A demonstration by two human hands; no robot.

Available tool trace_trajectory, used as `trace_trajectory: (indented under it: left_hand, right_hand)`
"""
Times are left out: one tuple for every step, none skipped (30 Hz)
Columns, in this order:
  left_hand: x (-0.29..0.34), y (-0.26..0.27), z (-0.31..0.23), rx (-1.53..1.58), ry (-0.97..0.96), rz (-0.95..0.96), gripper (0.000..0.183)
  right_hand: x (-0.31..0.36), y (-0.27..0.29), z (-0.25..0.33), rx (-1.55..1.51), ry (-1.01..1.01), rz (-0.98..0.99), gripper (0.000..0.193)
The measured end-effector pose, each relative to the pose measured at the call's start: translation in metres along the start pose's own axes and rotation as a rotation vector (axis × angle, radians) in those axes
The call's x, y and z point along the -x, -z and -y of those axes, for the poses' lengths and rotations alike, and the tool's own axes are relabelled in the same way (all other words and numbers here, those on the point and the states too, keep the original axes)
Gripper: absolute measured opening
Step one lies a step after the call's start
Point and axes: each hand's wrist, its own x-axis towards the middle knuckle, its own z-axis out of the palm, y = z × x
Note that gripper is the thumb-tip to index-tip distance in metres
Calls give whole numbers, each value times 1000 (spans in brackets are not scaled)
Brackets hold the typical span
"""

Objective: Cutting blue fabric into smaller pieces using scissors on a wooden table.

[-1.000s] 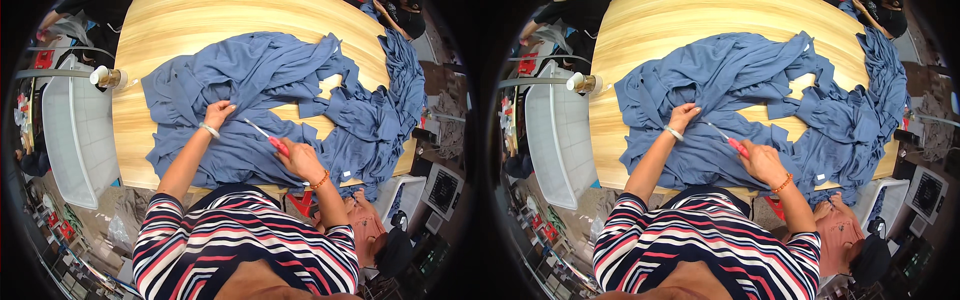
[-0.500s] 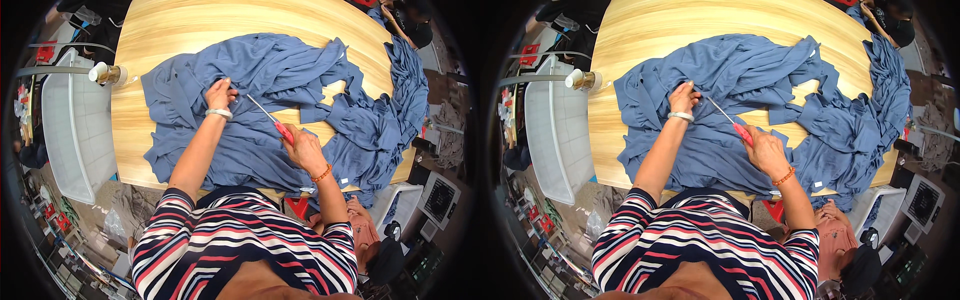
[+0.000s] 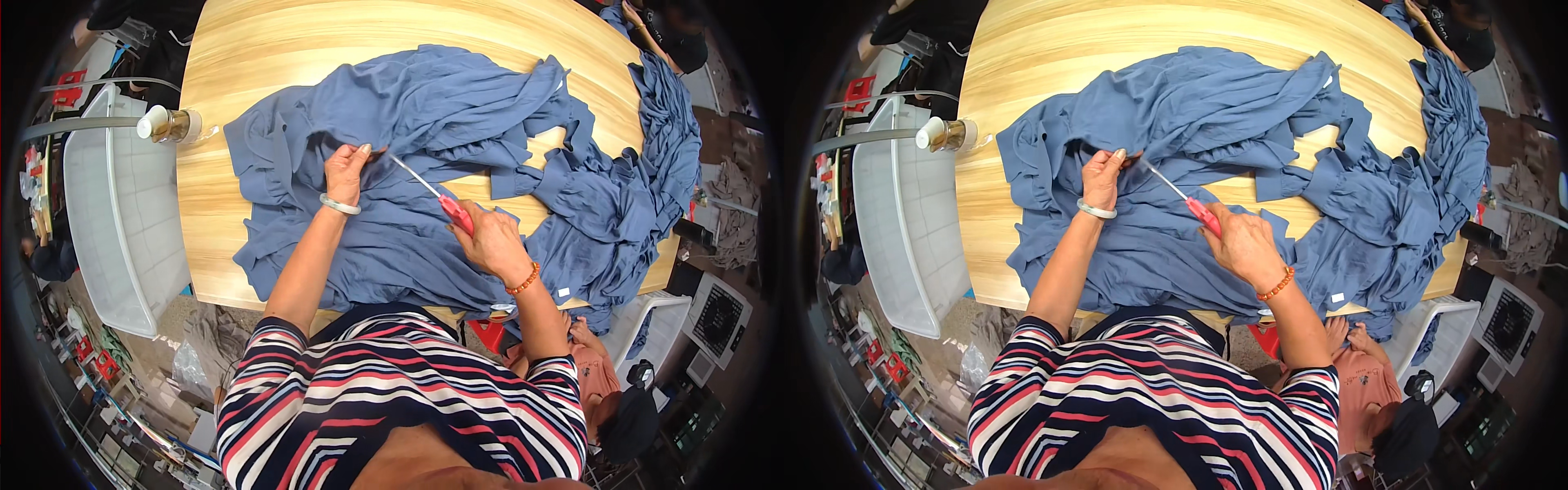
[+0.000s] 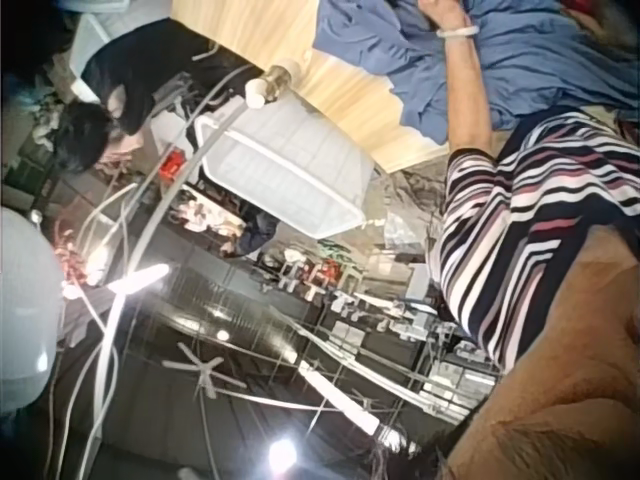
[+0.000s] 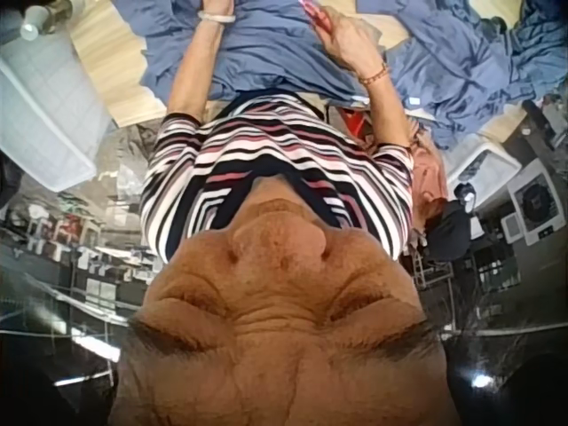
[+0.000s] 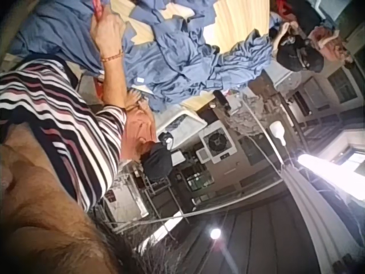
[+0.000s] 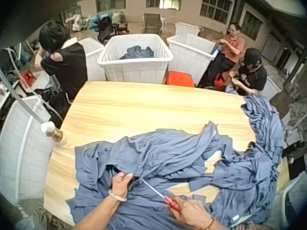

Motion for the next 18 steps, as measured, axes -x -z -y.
trace_trajectory:
  left_hand:
    - [1, 4, 1, 0, -4, -6, 12]
    - [3, 8, 2, -117, 2, -6, 12]
    - [5, 6, -2, -233, 12, -1, 11]
    - [6, 5, -6, -241, 29, 18, 10]
    - [7, 3, -11, -241, 26, 16, 10]
    - [7, -2, -21, -14, 122, -5, 12]
    - [7, -5, -28, 213, 217, -23, 16]
    - [2, -3, -33, 403, 272, -8, 22]
    - [-1, -4, -35, 404, 264, -14, 22]
    - [-6, -6, -37, 460, 243, -55, 22]
    - [-11, -7, -39, 515, 222, -96, 22]
    - [-17, -7, -36, 436, 172, -79, 17]
    - [-18, -5, -34, 437, 164, -80, 17]
    - [-18, -5, -31, 354, 155, -54, 15]
    - [-18, -5, -31, 269, 147, -28, 14]
    - [-17, -4, -32, 239, 133, -17, 13]
    - [-14, -1, -30, 237, 126, -19, 13]
    - [-11, 4, -26, 211, 117, -2, 13]
  right_hand:
    - [-1, 2, 2, -14, -25, -25, 31]
    - [-3, 2, 3, -29, -48, -49, 31]
    - [-4, 1, 3, -28, -46, -49, 31]
    - [-4, 0, 2, -23, -14, -57, 29]
    - [-4, -2, 2, -17, 19, -65, 28]
    - [-4, -2, 3, -15, 23, -65, 28]
    - [-3, -3, 4, -23, 33, -59, 28]
    - [-3, -3, 4, -30, 42, -53, 28]
    - [-4, -3, 5, -29, 52, -51, 28]
    - [-5, -4, 6, -36, 42, -64, 28]
    - [-6, -4, 8, -43, 32, -77, 28]
    - [-7, -3, 9, -40, 39, -78, 28]
    - [-8, -2, 11, -19, 18, -69, 29]
    - [-8, -1, 13, 1, -3, -60, 29]
    - [-8, 0, 14, 2, 3, -62, 29]
    - [-8, 1, 16, 4, 2, -48, 29]
    - [-8, 3, 18, 6, 1, -34, 30]
    - [-10, 4, 21, 5, 8, -38, 30]
